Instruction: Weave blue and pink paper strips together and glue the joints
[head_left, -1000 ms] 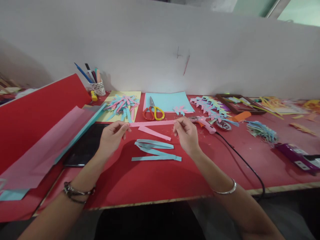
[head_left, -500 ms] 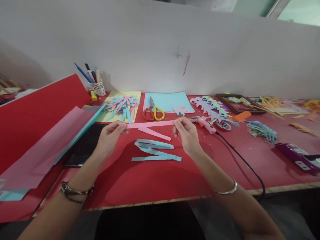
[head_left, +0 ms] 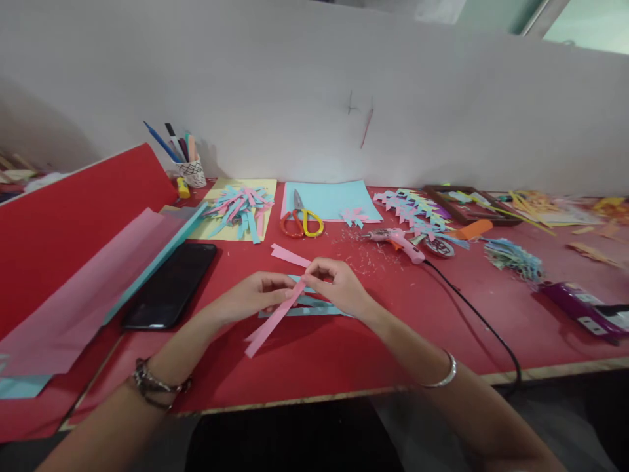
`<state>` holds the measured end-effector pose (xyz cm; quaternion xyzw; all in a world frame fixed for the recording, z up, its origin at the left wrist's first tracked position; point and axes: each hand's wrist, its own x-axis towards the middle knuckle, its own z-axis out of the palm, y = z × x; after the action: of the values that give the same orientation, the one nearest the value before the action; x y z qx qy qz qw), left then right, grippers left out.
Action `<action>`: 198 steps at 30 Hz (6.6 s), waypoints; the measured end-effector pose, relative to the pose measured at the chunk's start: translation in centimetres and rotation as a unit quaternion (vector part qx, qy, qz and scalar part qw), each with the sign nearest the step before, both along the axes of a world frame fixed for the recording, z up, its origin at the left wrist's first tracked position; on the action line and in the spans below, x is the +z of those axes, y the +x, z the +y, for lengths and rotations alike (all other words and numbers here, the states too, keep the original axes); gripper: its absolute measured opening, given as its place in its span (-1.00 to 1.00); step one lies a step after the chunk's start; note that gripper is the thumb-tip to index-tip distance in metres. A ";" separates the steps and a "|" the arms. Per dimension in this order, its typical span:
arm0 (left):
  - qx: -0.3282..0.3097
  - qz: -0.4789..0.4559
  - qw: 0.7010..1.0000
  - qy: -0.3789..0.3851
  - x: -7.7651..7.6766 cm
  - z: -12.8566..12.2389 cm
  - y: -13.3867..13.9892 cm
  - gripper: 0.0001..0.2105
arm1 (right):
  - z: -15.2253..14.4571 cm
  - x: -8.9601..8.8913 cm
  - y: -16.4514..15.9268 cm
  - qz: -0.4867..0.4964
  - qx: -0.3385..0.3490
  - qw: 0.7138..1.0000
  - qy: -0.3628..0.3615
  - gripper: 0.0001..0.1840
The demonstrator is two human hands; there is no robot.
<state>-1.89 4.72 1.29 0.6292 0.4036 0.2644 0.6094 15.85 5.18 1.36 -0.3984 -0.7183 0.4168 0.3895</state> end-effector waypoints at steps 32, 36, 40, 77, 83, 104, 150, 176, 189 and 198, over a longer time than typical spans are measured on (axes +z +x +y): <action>0.140 -0.167 0.975 -0.043 0.3 0.6 -0.9 -0.63 | 1.1 0.3 1.6 0.021 -0.024 0.997 -0.071 -0.64; 0.152 -0.174 0.972 -0.036 -0.2 0.7 -0.8 -0.58 | 1.2 0.5 1.6 0.156 -0.081 0.975 -0.134 -0.56; 0.154 -0.190 0.969 -0.027 -0.6 0.7 -0.6 -0.56 | 1.2 0.9 1.8 0.159 -0.135 0.974 -0.083 -0.57; 0.293 -0.161 0.941 0.054 0.1 0.5 0.4 -0.84 | -0.6 0.7 1.0 -0.054 -0.070 0.981 0.170 -0.74; 0.307 -0.175 0.934 0.052 0.4 0.5 0.6 -0.89 | -1.3 0.9 0.8 -0.070 0.030 0.967 0.241 -0.71; 0.294 -0.122 0.945 0.070 -0.3 0.7 -0.7 -0.83 | -1.4 1.1 0.9 -0.004 -0.051 0.978 0.204 -0.72; 0.354 -0.235 0.904 0.050 0.6 1.4 -1.5 -0.81 | -1.4 1.4 1.1 -0.042 -0.024 0.976 0.211 -0.70; 0.356 -0.026 0.904 0.236 -0.2 1.3 -1.6 -0.79 | -1.1 0.9 1.0 -0.075 0.017 0.978 0.195 -0.72; 0.343 0.072 0.851 0.392 -0.1 1.3 -2.0 -0.83 | -0.8 0.6 1.0 -0.093 -0.017 0.980 0.177 -0.73; 0.312 -0.084 0.898 0.298 -0.3 1.4 -1.7 -0.84 | -1.1 1.0 1.1 -0.056 0.020 0.985 0.161 -0.74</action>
<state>-3.58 6.10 0.97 0.5986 0.4287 0.6009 0.3113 16.96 4.09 2.34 -0.3388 -0.8047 0.2805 0.3988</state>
